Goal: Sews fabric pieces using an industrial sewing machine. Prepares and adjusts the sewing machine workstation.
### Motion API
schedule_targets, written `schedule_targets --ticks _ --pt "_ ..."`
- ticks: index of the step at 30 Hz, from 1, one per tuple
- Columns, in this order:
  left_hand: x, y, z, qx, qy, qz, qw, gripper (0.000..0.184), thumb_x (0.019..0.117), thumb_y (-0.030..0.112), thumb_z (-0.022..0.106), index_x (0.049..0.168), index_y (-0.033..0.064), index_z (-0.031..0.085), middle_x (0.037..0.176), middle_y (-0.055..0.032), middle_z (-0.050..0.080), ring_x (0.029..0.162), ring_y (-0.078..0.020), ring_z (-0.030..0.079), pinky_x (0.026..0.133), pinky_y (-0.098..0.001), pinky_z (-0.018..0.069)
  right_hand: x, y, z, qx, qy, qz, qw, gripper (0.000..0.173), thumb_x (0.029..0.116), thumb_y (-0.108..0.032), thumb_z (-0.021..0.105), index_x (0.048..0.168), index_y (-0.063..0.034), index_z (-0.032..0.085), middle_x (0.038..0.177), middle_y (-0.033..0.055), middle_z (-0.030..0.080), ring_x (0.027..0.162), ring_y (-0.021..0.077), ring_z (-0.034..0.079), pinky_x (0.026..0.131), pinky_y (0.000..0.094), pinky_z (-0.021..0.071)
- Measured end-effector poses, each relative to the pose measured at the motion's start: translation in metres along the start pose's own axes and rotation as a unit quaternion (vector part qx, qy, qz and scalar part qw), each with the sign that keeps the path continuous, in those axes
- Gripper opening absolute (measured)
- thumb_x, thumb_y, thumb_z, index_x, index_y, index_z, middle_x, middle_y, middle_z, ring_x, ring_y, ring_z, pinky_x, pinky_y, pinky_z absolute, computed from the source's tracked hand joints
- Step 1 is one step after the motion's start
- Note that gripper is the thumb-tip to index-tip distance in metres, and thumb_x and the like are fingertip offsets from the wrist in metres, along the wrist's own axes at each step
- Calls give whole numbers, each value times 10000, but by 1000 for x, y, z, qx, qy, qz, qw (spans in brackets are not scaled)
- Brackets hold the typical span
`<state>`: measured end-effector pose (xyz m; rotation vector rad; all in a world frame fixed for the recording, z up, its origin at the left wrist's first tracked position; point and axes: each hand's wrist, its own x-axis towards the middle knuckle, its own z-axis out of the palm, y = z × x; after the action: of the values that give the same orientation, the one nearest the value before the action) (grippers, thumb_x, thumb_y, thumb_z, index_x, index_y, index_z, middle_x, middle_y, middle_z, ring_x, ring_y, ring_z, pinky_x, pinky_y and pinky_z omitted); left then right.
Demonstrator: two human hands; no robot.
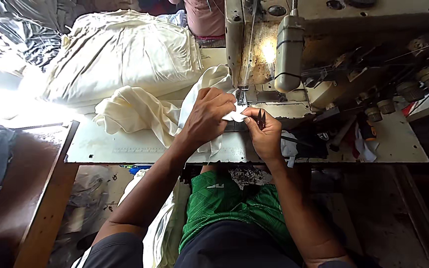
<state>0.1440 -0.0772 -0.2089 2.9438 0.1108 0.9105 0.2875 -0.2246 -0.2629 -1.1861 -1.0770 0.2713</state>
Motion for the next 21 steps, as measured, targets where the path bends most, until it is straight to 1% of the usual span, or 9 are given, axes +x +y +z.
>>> schedule_targets --ticks 2,5,8,11,14,16,18,19,21 --pt "-1 8 -10 -28 -43 24 998 184 932 292 624 946 166 757 1327 -47 645 1306 -273 534 1122 -538 364 0 1 1 -6 0 -3 1000 173 987 33 601 1106 -21 714 1144 85 725 908 139 701 731 282 598" --pt "-10 5 -29 0 -119 14 993 493 937 646 591 837 181 719 1405 -72 592 1371 -310 487 1164 -627 289 -1 3 0 -31 -10 -17 999 186 997 31 583 1119 -20 714 1171 86 722 975 152 709 789 304 612" --pt "-21 -25 -61 86 -125 -83 985 638 899 754 553 861 140 724 1398 -125 575 1341 -376 479 1116 -671 286 1 4 -2 -60 -23 -22 998 192 1003 15 588 1140 -32 714 1180 76 718 1002 143 705 819 308 614" --pt "-28 -34 -95 56 -74 -116 989 505 869 656 687 827 153 694 1403 -89 553 1344 -336 445 1100 -594 299 5 2 -3 -94 -34 -18 995 176 1006 -25 603 1141 -62 710 1137 55 713 918 115 689 761 289 595" --pt "-31 3 -104 -103 -15 -63 992 338 878 418 791 810 111 665 1364 -93 604 1321 -258 532 1087 -482 459 7 -8 -11 -111 -96 -14 989 135 1008 -66 627 1122 -75 700 1072 44 696 849 106 668 720 286 587" --pt "-37 32 -96 -182 2 -31 983 261 876 294 820 815 77 688 1227 -96 683 1194 -230 640 998 -430 563 3 -21 -21 -98 -173 -22 980 124 991 -52 643 1091 -72 715 1054 33 696 842 104 667 725 284 598" --pt "-46 53 -77 -212 -3 -18 977 250 890 281 811 783 101 676 1071 -32 717 1000 -137 696 831 -323 617 -14 -30 -30 -89 -229 -22 969 122 990 -73 651 1088 -88 722 1066 16 697 862 95 663 734 284 597" --pt "-51 59 -64 -224 -3 -8 974 262 901 283 805 772 103 665 975 -14 708 891 -102 688 745 -279 605 -25 -32 -35 -88 -239 -27 967 124 1000 -91 650 1096 -81 728 1093 22 705 917 99 676 775 288 605" --pt "-62 67 -33 -237 3 5 971 300 913 328 792 774 101 653 829 -4 663 791 -102 637 692 -278 540 -50 -32 -40 -106 -230 -37 967 154 1020 -119 635 1106 -63 750 1123 41 725 1039 117 696 890 296 611"
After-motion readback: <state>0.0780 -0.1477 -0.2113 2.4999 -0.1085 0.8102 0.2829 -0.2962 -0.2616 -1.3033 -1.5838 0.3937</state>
